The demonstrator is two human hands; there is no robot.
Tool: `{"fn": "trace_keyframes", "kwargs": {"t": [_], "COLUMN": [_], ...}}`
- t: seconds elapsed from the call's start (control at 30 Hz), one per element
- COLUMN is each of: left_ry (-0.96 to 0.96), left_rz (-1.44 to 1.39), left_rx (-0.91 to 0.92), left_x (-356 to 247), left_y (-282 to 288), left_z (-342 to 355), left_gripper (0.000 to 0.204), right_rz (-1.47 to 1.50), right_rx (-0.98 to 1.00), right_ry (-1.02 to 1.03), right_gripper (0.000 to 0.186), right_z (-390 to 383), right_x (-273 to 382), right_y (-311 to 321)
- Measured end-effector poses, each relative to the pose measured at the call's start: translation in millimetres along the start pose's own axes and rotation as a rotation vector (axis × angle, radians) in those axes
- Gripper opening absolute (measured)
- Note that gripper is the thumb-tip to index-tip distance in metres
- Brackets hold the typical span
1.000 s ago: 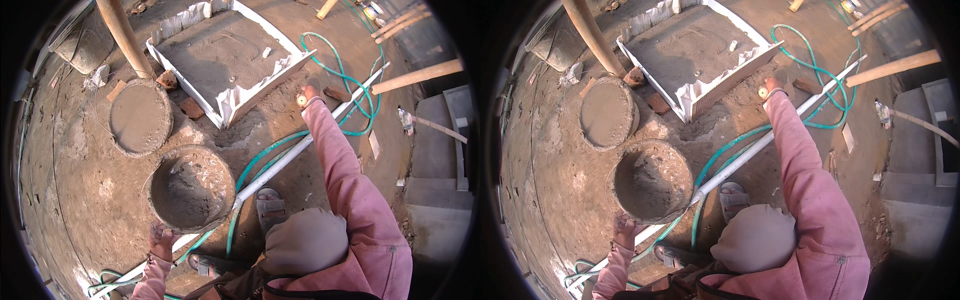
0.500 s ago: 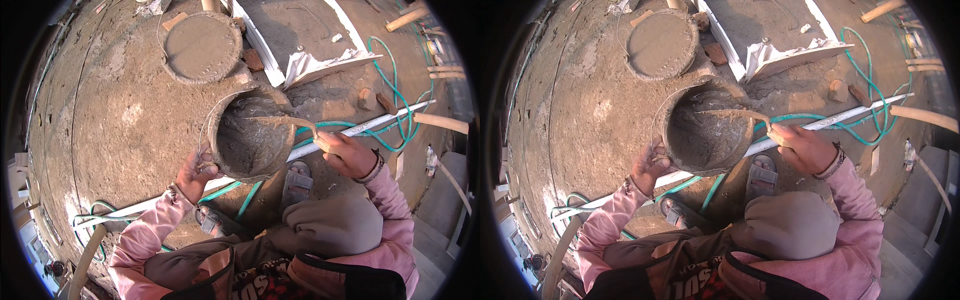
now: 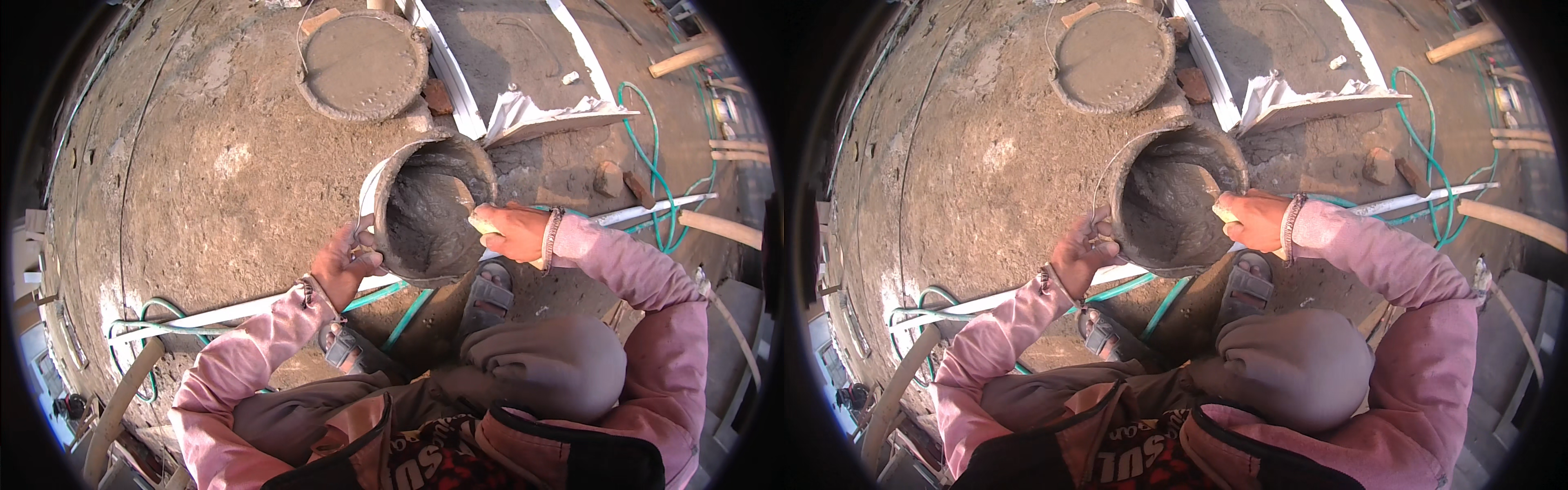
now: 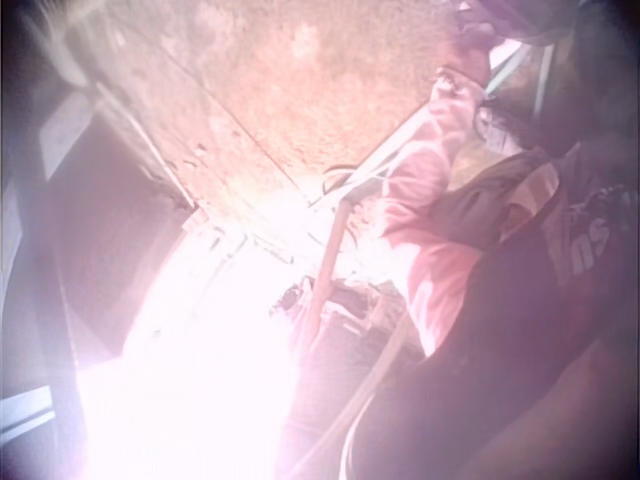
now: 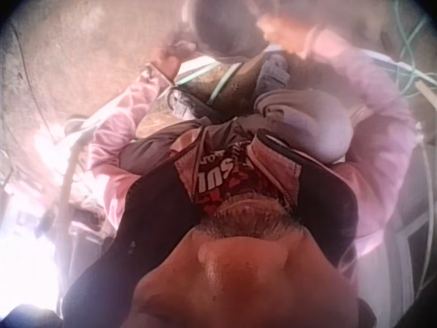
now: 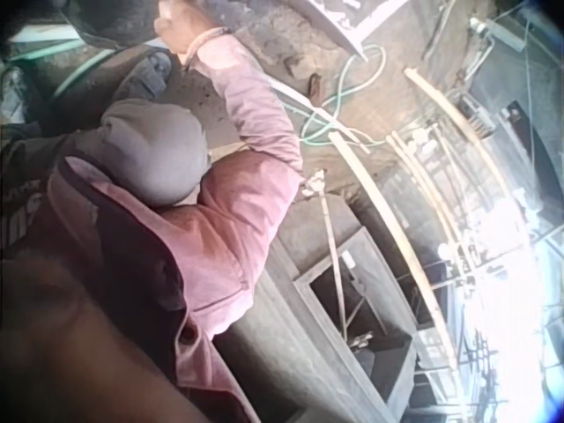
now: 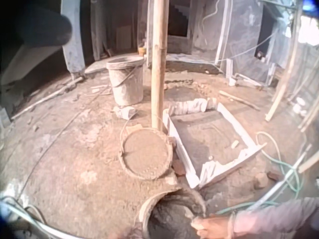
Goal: The person mixes mortar in a bucket using a trowel and applies it to a brick on a construction site.
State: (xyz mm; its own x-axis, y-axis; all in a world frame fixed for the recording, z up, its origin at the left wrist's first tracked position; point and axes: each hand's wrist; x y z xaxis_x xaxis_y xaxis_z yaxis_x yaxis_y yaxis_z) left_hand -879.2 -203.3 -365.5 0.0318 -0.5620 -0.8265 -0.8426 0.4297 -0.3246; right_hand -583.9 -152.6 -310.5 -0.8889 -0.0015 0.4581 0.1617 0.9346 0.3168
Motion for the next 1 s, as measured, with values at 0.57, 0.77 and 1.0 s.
{"fn": "trace_keyframes", "kwargs": {"t": [0.57,0.77,1.0], "left_ry": [0.057,0.049,0.075], "left_rz": [-0.045,-0.083,-0.252], "left_rx": [-0.117,-0.199,-0.186], "left_x": [-5.5,17.0,15.4], "left_y": [12.9,53.5,58.9], "left_z": [-4.0,-8.6,-6.3], "left_gripper": [0.054,0.051,0.046], "right_rz": [1.110,1.295,1.609], "right_rx": [0.287,0.005,-0.805], "right_ry": [0.367,0.455,0.421], "right_gripper": [0.037,0.057,0.052], "right_z": [-9.7,-44.2,-81.3], "right_x": [-31.7,-64.4,-103.2], "right_y": [-53.7,-93.0,-128.7]}}
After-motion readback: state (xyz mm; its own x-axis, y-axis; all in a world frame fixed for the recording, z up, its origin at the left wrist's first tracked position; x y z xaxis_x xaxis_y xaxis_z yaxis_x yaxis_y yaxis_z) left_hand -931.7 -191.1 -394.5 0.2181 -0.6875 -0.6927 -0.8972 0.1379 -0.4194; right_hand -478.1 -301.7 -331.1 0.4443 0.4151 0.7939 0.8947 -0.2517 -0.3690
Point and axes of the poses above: each hand's wrist, its own z-axis towards the middle knuckle, its own y-axis out of the back of the hand, x = y × z, and after that the axes turned 9 degrees about x, right-handed
